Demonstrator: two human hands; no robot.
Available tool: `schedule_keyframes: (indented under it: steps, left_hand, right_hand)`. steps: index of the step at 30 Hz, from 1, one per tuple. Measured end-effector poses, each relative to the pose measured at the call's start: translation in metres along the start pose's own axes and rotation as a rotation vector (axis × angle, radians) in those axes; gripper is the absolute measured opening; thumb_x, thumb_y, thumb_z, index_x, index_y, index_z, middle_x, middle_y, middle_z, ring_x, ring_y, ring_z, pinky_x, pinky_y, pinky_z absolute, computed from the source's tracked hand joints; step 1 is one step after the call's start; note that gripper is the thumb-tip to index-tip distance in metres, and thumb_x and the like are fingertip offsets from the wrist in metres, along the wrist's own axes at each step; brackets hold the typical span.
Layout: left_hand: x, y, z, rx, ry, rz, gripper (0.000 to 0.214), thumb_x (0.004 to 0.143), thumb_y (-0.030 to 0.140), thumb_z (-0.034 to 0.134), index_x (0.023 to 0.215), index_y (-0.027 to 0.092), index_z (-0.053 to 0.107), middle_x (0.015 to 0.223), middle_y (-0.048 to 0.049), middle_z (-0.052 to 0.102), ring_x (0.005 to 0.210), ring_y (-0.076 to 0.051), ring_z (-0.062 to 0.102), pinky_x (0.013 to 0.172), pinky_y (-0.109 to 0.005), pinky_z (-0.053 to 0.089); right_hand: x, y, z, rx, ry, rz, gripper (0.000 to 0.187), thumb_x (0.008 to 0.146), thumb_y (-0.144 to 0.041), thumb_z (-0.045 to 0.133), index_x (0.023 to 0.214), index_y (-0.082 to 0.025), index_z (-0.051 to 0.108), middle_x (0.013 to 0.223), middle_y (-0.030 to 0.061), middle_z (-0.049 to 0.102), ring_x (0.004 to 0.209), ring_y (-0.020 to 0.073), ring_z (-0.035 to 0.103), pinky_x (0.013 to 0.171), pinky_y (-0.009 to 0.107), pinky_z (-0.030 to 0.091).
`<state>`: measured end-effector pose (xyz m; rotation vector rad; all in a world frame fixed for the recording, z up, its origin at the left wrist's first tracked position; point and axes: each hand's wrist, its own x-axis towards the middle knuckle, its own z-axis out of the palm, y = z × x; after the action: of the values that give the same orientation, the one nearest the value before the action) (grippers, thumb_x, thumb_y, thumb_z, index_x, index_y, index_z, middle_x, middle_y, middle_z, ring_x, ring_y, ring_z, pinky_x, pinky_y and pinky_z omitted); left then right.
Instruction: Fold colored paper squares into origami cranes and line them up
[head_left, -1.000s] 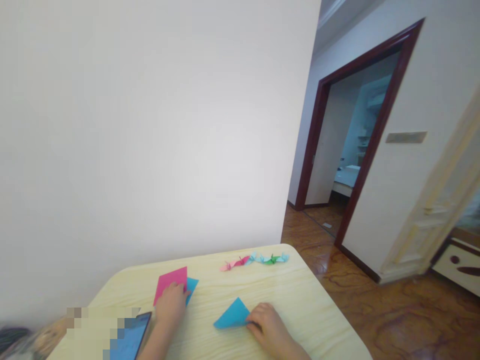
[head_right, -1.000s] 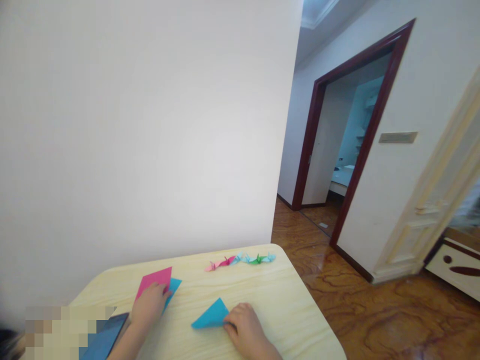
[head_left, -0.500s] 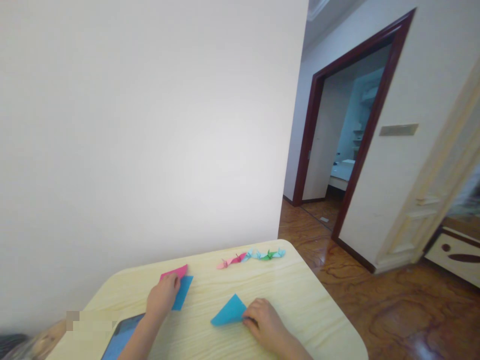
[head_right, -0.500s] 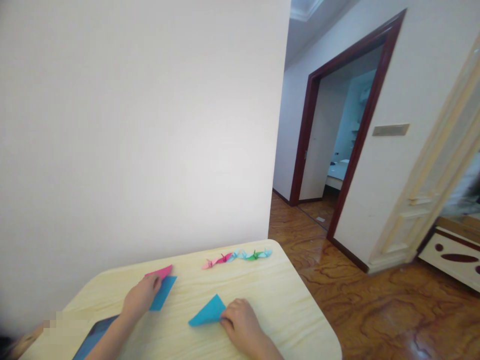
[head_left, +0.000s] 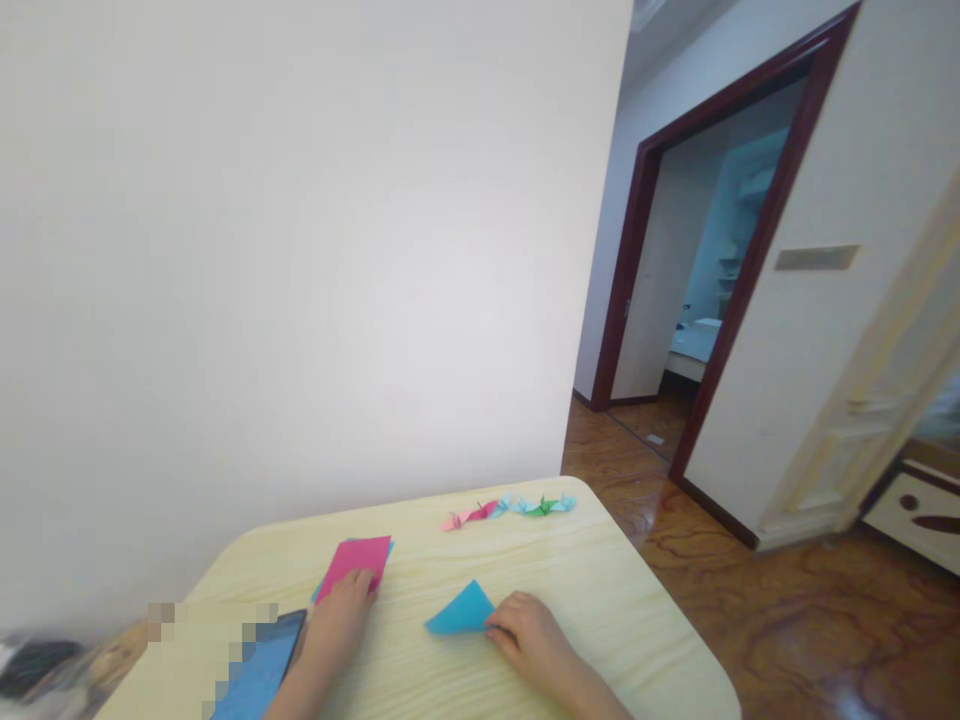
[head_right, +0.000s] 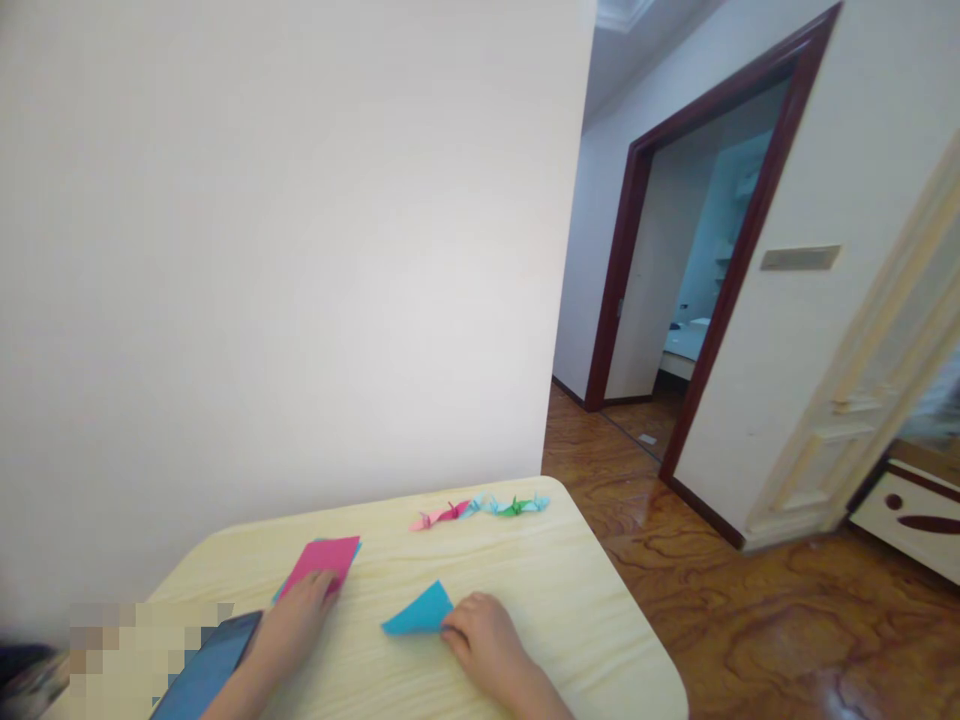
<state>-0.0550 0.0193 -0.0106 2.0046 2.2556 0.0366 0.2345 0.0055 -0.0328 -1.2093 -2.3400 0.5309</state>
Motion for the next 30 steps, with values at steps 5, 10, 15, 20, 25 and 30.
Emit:
schedule_keyframes:
  steps: [5, 10, 15, 20, 25, 30]
  left_hand:
    - [-0.007, 0.013, -0.001, -0.025, 0.097, 0.080, 0.036, 0.079, 0.008, 0.040, 0.111, 0.014, 0.054, 0.123, -0.0141, 0.054, 0.116, -0.025, 0.046, 0.097, -0.040, 0.028]
    - [-0.029, 0.051, 0.004, -0.202, 0.069, 0.329, 0.025, 0.083, 0.026, 0.047, 0.104, 0.025, 0.061, 0.115, -0.0036, 0.060, 0.109, -0.018, 0.051, 0.094, -0.027, 0.033]
    - [-0.045, 0.067, 0.014, -0.347, -0.002, 0.454, 0.023, 0.078, 0.040, 0.056, 0.097, 0.030, 0.065, 0.101, 0.0005, 0.067, 0.095, -0.017, 0.058, 0.084, -0.023, 0.040]
    - [-0.045, 0.070, 0.022, -0.385, 0.000, 0.388, 0.030, 0.079, 0.043, 0.053, 0.104, 0.029, 0.062, 0.100, -0.0020, 0.067, 0.095, -0.020, 0.058, 0.084, -0.028, 0.039]
    - [-0.040, 0.088, 0.026, -0.349, 0.024, 0.246, 0.044, 0.078, 0.043, 0.050, 0.114, 0.019, 0.056, 0.102, -0.0101, 0.064, 0.098, -0.026, 0.055, 0.084, -0.036, 0.036]
    - [-0.034, 0.104, 0.026, -0.335, 0.024, 0.200, 0.030, 0.078, 0.038, 0.050, 0.098, 0.019, 0.061, 0.102, -0.0094, 0.060, 0.100, -0.025, 0.052, 0.082, -0.033, 0.036]
  right_hand:
    - [0.000, -0.001, 0.000, -0.022, -0.019, -0.012, 0.013, 0.081, -0.021, 0.056, 0.086, -0.024, 0.067, 0.084, 0.0004, 0.068, 0.082, 0.0157, 0.057, 0.075, 0.023, 0.037]
    - [0.000, -0.001, 0.003, -0.036, -0.018, -0.004, 0.011, 0.082, -0.023, 0.056, 0.082, -0.024, 0.067, 0.082, -0.0002, 0.067, 0.081, 0.0149, 0.056, 0.076, 0.023, 0.036]
    - [0.000, -0.004, 0.003, -0.080, 0.013, 0.050, 0.015, 0.084, -0.023, 0.051, 0.080, -0.021, 0.066, 0.082, 0.0014, 0.065, 0.083, 0.0161, 0.054, 0.078, 0.024, 0.035]
    - [0.000, -0.004, 0.007, -0.058, 0.088, 0.163, 0.014, 0.083, -0.020, 0.050, 0.087, -0.018, 0.063, 0.088, 0.0038, 0.064, 0.086, 0.0181, 0.053, 0.080, 0.026, 0.035]
    - [0.000, -0.008, 0.012, -0.057, 0.132, 0.244, 0.014, 0.079, -0.014, 0.048, 0.083, -0.018, 0.060, 0.086, 0.0051, 0.062, 0.085, 0.0202, 0.052, 0.076, 0.027, 0.037]
    - [0.002, -0.010, 0.016, -0.049, 0.134, 0.260, 0.021, 0.076, -0.011, 0.046, 0.091, -0.017, 0.060, 0.090, 0.0072, 0.061, 0.088, 0.0224, 0.052, 0.079, 0.029, 0.039]
